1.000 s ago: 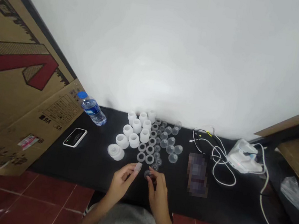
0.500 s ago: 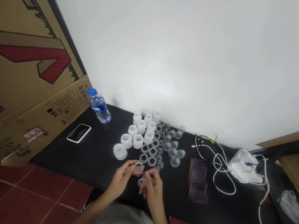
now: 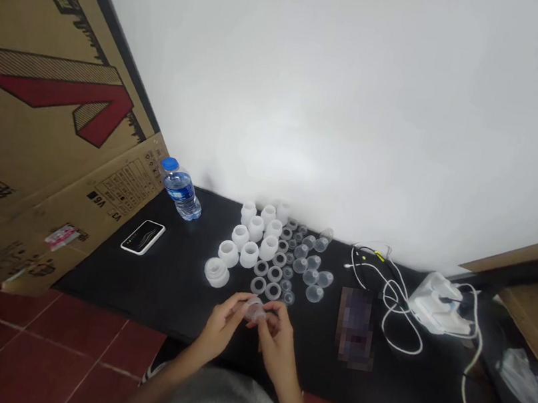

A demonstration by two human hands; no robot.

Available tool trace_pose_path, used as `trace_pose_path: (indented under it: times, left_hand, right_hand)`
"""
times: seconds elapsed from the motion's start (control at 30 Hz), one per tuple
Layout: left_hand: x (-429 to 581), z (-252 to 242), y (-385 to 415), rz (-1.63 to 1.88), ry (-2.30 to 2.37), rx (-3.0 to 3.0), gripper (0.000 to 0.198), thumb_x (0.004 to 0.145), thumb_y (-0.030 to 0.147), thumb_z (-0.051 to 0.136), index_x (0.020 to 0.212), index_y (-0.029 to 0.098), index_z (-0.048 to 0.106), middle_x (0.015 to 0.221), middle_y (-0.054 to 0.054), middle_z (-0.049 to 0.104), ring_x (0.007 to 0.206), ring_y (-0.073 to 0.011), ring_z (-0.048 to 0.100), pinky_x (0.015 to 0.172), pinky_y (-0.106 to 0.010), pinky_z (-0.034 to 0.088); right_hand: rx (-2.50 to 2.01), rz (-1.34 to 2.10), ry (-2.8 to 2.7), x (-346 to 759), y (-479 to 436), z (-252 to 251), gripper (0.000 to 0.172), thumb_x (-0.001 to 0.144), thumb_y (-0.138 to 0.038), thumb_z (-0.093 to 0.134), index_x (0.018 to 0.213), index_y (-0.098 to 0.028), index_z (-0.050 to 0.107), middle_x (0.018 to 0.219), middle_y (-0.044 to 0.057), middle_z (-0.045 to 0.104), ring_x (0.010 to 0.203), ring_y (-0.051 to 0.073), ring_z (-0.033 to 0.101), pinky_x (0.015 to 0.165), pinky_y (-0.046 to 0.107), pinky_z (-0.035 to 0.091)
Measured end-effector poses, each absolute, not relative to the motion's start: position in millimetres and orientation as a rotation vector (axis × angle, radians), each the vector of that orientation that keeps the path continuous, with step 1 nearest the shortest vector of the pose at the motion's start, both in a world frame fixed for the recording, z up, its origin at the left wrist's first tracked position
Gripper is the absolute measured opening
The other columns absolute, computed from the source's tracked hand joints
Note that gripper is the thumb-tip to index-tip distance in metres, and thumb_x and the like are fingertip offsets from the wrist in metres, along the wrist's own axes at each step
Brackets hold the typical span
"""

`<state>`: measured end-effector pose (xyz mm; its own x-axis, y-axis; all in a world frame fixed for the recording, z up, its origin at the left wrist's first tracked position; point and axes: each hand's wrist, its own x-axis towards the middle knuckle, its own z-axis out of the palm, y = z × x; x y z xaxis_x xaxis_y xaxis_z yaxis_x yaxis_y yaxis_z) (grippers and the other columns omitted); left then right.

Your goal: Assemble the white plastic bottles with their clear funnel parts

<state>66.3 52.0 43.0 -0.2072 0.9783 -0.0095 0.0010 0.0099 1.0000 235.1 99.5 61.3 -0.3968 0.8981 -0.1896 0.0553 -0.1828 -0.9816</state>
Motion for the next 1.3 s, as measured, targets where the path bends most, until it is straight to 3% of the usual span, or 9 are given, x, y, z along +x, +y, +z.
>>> trace_pose_path:
  times: [0.2,0.47,0.63,0.87,1.07,1.3]
  left_hand:
    - [66.3,38.5,52.0,1.357,1.363,1.109,0.039,0.111,0.051,0.056,0.131,0.023,0.074,0.108,-0.007,0.085,0.093,-0.0219,0.081,0.087,-0.031,0.063]
    - [66.1,36.8,51.6,1.342,1.380,1.131,0.039,0.111,0.051,0.055,0.133,0.024,0.074,0.118,-0.007,0.084,0.101,-0.0223,0.081,0.091,-0.030,0.062]
    - [66.8,36.8,51.1,1.342,1.353,1.113,0.040,0.111,0.052,0.055,0.133,0.024,0.073,0.114,-0.007,0.084,0.098,-0.0230,0.081,0.091,-0.032,0.063]
    - [66.5,36.1,50.1,1.274,1.396,1.207,0.040,0.114,0.049,0.049,0.137,0.027,0.073,0.129,-0.008,0.081,0.110,-0.0240,0.078,0.101,-0.035,0.059]
    - [66.1,41.2,49.4,1.288,1.353,1.205,0.040,0.115,0.049,0.045,0.132,0.026,0.073,0.125,-0.007,0.081,0.108,-0.0234,0.078,0.099,-0.033,0.059]
    - [64.3,41.5,48.8,1.281,1.265,1.194,0.034,0.109,0.046,0.061,0.135,0.025,0.068,0.123,-0.009,0.080,0.112,-0.0249,0.076,0.101,-0.035,0.058]
  right_hand:
    - [-1.214,1.345,-1.712,239.3,105.7,63.7,0.025,0.104,-0.048,0.065,0.109,-0.026,0.055,0.069,-0.001,0.072,0.063,0.020,0.069,0.059,0.026,0.047]
    - [-1.205,1.167,-1.896,236.0,108.0,71.3,0.016,0.101,-0.040,0.064,0.098,-0.024,0.065,0.065,-0.005,0.057,0.057,0.016,0.055,0.057,0.026,0.041]
    - [-1.301,1.069,-1.824,237.6,111.5,66.0,0.020,0.097,-0.043,0.070,0.093,-0.025,0.065,0.064,-0.004,0.058,0.057,0.018,0.055,0.057,0.028,0.041]
    - [-1.326,0.983,-1.822,231.1,108.0,63.7,0.027,0.096,-0.047,0.072,0.083,-0.026,0.059,0.071,0.000,0.063,0.060,0.018,0.055,0.059,0.030,0.045]
    - [-1.335,0.940,-1.861,228.1,109.2,63.8,0.017,0.095,-0.037,0.070,0.106,-0.024,0.069,0.076,-0.001,0.064,0.060,0.019,0.055,0.062,0.031,0.046]
    - [-1.294,0.983,-1.902,225.7,109.8,63.5,0.012,0.098,-0.033,0.067,0.103,-0.025,0.073,0.087,0.004,0.073,0.064,0.020,0.058,0.065,0.032,0.048]
